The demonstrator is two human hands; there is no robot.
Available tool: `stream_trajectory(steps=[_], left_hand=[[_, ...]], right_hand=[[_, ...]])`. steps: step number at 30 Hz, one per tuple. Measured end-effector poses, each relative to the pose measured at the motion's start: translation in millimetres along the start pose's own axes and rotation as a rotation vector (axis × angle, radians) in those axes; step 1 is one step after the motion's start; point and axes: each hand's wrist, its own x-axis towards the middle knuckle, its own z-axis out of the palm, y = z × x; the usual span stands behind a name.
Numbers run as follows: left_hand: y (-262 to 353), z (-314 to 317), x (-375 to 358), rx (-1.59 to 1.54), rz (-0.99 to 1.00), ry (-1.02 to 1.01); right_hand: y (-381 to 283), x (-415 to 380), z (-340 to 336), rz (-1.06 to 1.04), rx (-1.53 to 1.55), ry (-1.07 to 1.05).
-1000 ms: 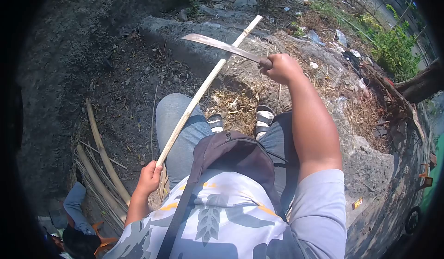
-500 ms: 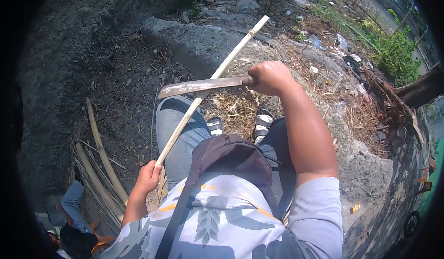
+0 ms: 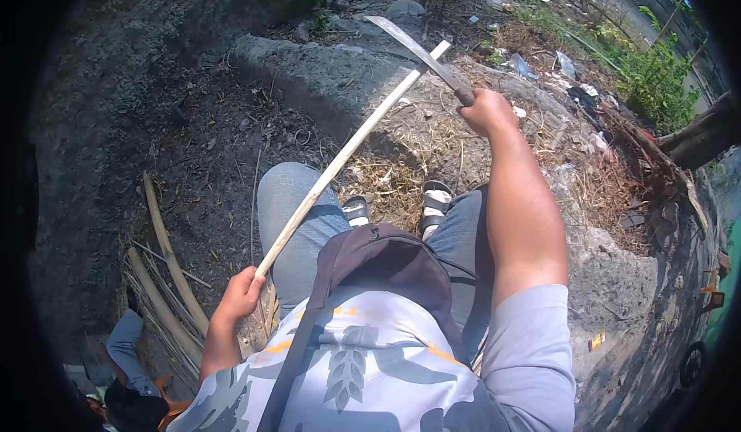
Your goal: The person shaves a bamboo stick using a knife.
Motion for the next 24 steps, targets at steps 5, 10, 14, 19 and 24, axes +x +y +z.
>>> stream_trajectory(steps=[5, 10, 14, 19, 24], left_hand=[[-3, 7, 0, 0.013, -0.016, 0.029], [5, 10, -4, 0.075, 0.039, 0.120], [-1, 12, -3, 0.081, 0.052, 0.118], [6, 7, 0, 0.075, 0.052, 0.094], [5, 7, 0, 0.035, 0.029, 0.065]], right_hand=[[-38, -21, -8, -0.245, -0.086, -0.164], [-56, -38, -21, -0.430, -0.284, -0.114], [-12, -2, 3, -0.142, -0.087, -0.135], [-13, -7, -1, -0.053, -0.106, -0.058], [-31, -19, -8, -0.187, -0.086, -0.131]])
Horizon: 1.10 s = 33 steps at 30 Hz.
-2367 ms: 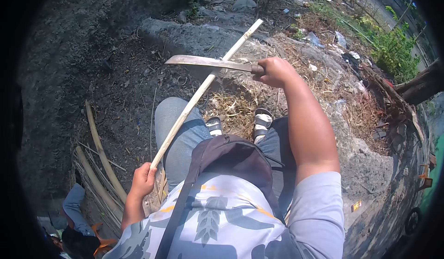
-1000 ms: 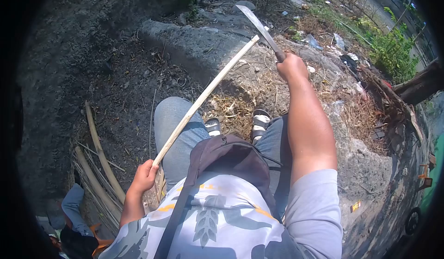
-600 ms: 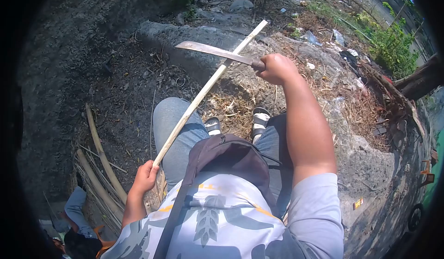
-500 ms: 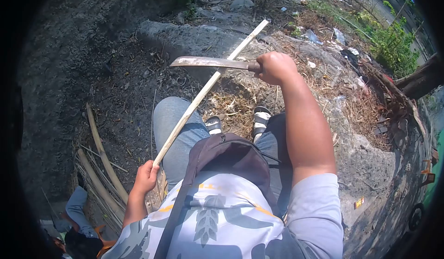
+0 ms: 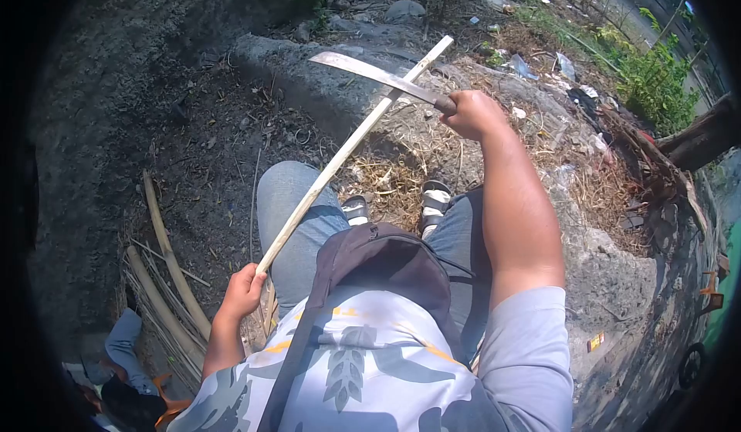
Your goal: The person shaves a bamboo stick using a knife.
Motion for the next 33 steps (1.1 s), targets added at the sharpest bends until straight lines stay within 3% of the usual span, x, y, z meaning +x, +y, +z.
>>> stream_trajectory(steps=[4, 7, 8, 11, 14, 18, 22, 26, 29, 33], left_hand=[[2, 0, 1, 0.005, 0.008, -0.002], [-2, 2, 2, 0.004, -0.008, -0.010], [-4, 3, 1, 0.000, -0.018, -0.011], [-6, 5, 2, 0.001, 0.016, 0.030], [4, -7, 5, 0.033, 0.010, 0.018], [2, -7, 6, 0.038, 0.007, -0.012], [-6, 4, 6, 0.004, 0.000, 0.001], [-7, 8, 4, -0.025, 0.003, 0.014], [-3, 6, 4, -0.045, -0.030, 0.013], [4, 5, 10, -0.012, 0.034, 0.028]], right_hand=[[-24, -10, -3, -0.203, -0.149, -0.054], [-15, -10, -1, -0.273, -0.096, 0.057], [-12, -7, -7, -0.113, -0.125, -0.035], [18, 11, 2, 0.260, -0.001, 0.203], [59, 31, 26, 0.338, 0.091, 0.145], [53, 24, 13, 0.273, 0.073, 0.145], [22, 8, 2, 0.103, 0.162, 0.050], [-8, -1, -1, -0.139, -0.007, 0.007], [-9, -2, -2, -0.132, -0.060, -0.014], [9, 9, 15, 0.101, -0.046, -0.011]])
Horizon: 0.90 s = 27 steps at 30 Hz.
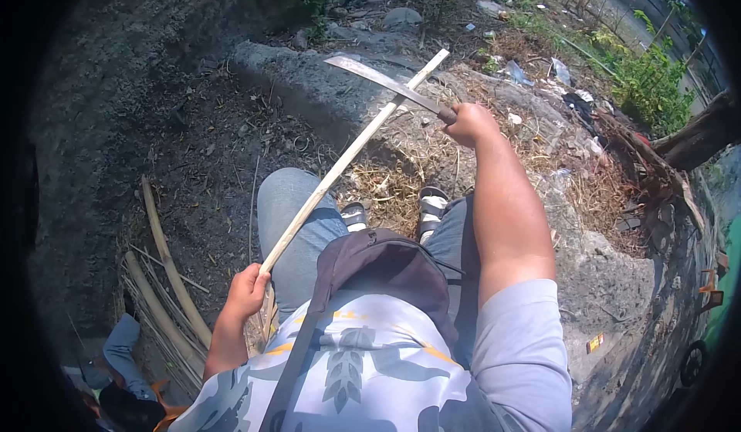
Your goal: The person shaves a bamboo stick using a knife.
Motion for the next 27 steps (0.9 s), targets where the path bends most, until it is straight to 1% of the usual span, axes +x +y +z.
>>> stream_trajectory(steps=[2, 4, 7, 11, 12, 14, 16, 17, 18, 20, 21, 22, 24, 27], left_hand=[[4, -5, 6, -0.010, -0.010, -0.037], [7, -8, 6, -0.022, -0.027, -0.058], [3, -4, 5, -0.039, -0.025, -0.057], [-1, 2, 7, -0.060, -0.009, -0.051], [-6, 5, 8, -0.075, -0.004, -0.048], [-19, 10, 9, -0.089, 0.021, -0.036], [-16, 9, 9, -0.094, 0.024, -0.027], [-15, 9, 8, -0.093, 0.016, -0.026], [-11, 9, 7, -0.094, 0.011, -0.026], [-8, 14, 11, -0.047, 0.076, 0.012], [-7, 14, 13, -0.024, 0.109, 0.039], [-6, 11, 14, -0.035, 0.091, 0.018], [-5, 5, 15, -0.056, 0.053, -0.039], [-7, 7, 13, -0.088, 0.032, -0.045]], right_hand=[[2, 2, 2, 0.013, -0.097, 0.038], [-3, -6, -6, 0.007, -0.122, 0.060], [-5, -10, -9, -0.045, -0.034, 0.052], [-24, -22, -13, -0.192, 0.022, 0.011], [-27, -24, -11, -0.345, -0.038, 0.102], [-35, -26, -10, -0.393, -0.124, 0.120], [-39, -29, -17, -0.409, -0.195, 0.171], [-30, -26, -17, -0.414, -0.143, 0.179], [-14, -16, -10, -0.375, -0.049, 0.191], [15, 8, 0, -0.172, 0.273, -0.123], [13, 5, 1, -0.158, 0.270, -0.179], [13, 4, 0, -0.158, 0.191, -0.187], [4, -5, -6, -0.150, -0.002, -0.032], [-10, -19, -16, -0.145, -0.030, 0.050]])
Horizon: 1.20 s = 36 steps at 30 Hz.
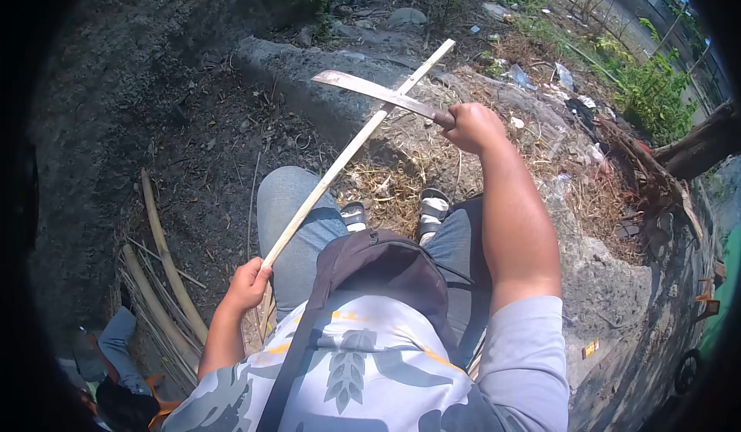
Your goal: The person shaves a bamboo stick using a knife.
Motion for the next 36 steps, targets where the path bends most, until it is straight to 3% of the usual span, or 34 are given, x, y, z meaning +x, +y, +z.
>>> stream_trajectory(steps=[3, 7, 10, 14, 17, 22, 25, 31, 33, 36], left_hand=[[0, 5, 1, -0.007, 0.035, 0.036], [-3, 13, 3, 0.019, 0.069, 0.083], [-2, 12, 1, 0.045, 0.056, 0.093], [-3, 19, 0, 0.071, 0.103, 0.123], [-2, 16, 4, 0.076, 0.121, 0.119], [14, 10, 0, 0.063, 0.050, 0.072], [7, 12, 4, 0.074, 0.077, 0.095], [9, 11, 3, 0.086, 0.070, 0.085], [4, 12, 2, 0.059, 0.094, 0.095], [-6, 18, 1, 0.033, 0.131, 0.113]], right_hand=[[-8, 0, 5, -0.131, 0.035, 0.015], [-36, -1, 20, -0.451, -0.130, 0.199], [-55, -13, 12, -0.602, -0.106, 0.136], [-19, 14, 9, -0.192, 0.057, 0.074], [-8, 18, 26, -0.108, 0.068, 0.050], [-22, 4, 13, -0.123, -0.054, 0.109], [-24, 6, 19, -0.255, 0.033, 0.105], [-61, -3, 28, -0.629, -0.132, 0.135], [-62, -5, 16, -0.574, -0.177, 0.199], [-26, 13, 17, -0.206, 0.063, 0.125]])
